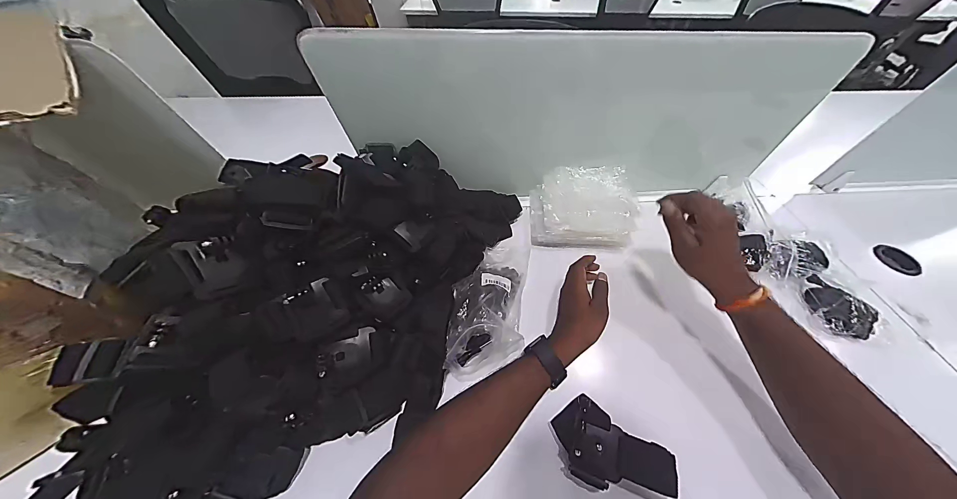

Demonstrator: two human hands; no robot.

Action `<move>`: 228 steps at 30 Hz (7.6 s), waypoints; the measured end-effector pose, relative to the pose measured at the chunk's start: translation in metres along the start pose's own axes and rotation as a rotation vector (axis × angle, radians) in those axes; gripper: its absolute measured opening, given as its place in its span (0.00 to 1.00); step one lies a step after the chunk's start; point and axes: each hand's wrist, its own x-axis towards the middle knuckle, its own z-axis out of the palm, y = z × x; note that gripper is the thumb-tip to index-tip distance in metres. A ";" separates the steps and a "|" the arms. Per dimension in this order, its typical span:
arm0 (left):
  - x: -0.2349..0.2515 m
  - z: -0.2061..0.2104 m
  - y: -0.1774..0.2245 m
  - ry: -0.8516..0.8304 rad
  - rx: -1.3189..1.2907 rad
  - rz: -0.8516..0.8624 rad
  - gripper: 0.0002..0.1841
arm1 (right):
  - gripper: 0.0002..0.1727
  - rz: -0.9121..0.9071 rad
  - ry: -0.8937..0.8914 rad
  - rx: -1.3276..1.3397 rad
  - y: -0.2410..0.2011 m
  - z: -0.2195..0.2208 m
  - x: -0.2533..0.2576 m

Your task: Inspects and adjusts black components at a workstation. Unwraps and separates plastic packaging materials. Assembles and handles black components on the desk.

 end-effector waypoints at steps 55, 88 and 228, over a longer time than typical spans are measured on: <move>-0.014 0.001 -0.004 -0.448 0.272 0.237 0.21 | 0.12 0.278 -0.281 0.656 0.021 0.022 -0.151; -0.014 -0.001 0.000 -0.473 0.240 0.085 0.28 | 0.10 0.329 -0.412 0.839 0.040 0.015 -0.140; -0.012 0.003 -0.003 -0.405 0.063 0.106 0.14 | 0.23 0.032 -0.327 0.320 0.046 0.021 -0.143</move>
